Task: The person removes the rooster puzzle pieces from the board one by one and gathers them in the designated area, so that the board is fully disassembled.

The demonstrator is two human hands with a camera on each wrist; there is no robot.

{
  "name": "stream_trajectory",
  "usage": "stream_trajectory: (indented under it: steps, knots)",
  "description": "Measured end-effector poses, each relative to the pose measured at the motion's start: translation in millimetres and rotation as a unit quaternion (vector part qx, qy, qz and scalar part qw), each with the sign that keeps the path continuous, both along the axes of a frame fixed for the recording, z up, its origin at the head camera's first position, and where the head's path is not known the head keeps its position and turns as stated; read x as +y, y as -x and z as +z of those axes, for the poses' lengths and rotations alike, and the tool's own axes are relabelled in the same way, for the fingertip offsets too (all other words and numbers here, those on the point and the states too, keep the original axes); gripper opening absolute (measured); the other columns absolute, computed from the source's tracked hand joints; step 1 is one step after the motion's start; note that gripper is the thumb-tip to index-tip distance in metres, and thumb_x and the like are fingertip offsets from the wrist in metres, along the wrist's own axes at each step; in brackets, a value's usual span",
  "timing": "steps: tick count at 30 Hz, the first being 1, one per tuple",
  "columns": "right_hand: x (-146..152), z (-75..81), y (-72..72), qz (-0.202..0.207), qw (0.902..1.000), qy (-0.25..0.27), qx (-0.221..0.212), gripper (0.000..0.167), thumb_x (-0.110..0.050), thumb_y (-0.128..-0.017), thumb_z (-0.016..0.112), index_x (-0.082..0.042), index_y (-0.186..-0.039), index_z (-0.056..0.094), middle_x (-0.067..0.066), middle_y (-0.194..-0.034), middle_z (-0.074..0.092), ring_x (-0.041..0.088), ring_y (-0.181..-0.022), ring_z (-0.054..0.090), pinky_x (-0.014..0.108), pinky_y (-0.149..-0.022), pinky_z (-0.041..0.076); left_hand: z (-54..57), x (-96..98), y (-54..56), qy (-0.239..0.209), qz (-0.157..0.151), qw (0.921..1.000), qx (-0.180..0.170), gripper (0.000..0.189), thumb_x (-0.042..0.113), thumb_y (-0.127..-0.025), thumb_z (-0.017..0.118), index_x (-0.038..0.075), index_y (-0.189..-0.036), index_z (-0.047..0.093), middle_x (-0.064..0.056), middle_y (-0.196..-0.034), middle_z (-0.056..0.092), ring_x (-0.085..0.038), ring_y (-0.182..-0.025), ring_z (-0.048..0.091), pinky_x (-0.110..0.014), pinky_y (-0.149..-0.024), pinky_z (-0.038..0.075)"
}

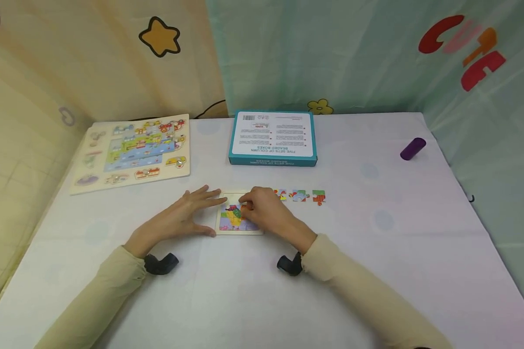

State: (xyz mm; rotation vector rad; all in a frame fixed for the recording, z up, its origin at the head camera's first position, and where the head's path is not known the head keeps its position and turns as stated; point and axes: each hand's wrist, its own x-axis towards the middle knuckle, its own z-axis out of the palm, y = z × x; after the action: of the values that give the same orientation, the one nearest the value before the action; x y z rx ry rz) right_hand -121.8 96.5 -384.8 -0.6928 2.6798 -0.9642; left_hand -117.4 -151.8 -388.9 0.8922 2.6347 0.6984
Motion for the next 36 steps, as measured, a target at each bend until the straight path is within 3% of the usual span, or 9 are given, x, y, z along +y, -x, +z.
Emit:
stream_trajectory:
  steps: [7, 11, 21, 36]
  knots:
    - [-19.0, -7.5, 0.9, 0.026, 0.9996, -0.010, 0.007, 0.033, -0.011, -0.085, 0.076, 0.002, -0.115, 0.071, 0.000, -0.073, 0.055, 0.012, -0.067, 0.049, 0.024, -0.061, 0.041, 1.3, 6.4, 7.4, 0.048, 0.023, 0.9983, 0.021, 0.076, 0.048, -0.077, 0.081, 0.022, -0.143, 0.054, -0.006, -0.158, 0.033, -0.043, -0.146, 0.017, -0.072, -0.108, 0.014]
    - [-22.6, -9.4, 0.3, 0.032, 0.9994, -0.011, 0.009, 0.031, -0.010, -0.085, 0.076, 0.002, -0.113, 0.072, -0.001, -0.072, 0.055, 0.012, -0.067, 0.049, 0.023, -0.061, 0.041, 0.3, 8.0, 9.6, 0.068, 0.032, 0.9972, 0.003, 0.080, 0.050, -0.076, 0.081, 0.021, -0.144, 0.052, -0.002, -0.158, 0.032, -0.044, -0.147, 0.011, -0.074, -0.107, 0.013]
    - [-25.3, -6.2, 1.6, 0.011, 0.9995, -0.011, -0.027, 0.028, -0.008, -0.084, 0.077, 0.000, -0.111, 0.073, -0.001, -0.072, 0.056, 0.013, -0.068, 0.051, 0.025, -0.062, 0.042, -0.2, 7.1, 11.6, 0.055, 0.020, 0.9982, -0.017, 0.089, 0.051, -0.074, 0.082, 0.018, -0.148, 0.046, 0.006, -0.157, 0.032, -0.045, -0.147, 0.007, -0.074, -0.107, 0.008]
    - [-27.7, -8.5, 2.8, -0.006, 0.9991, -0.003, -0.041, 0.023, -0.008, -0.084, 0.076, -0.001, -0.106, 0.072, -0.002, -0.071, 0.057, 0.012, -0.066, 0.052, 0.025, -0.063, 0.043, -0.9, 6.7, 12.3, 0.048, 0.025, 0.9982, -0.025, 0.090, 0.049, -0.074, 0.083, 0.015, -0.148, 0.045, 0.007, -0.156, 0.033, -0.044, -0.147, 0.005, -0.075, -0.106, 0.006]
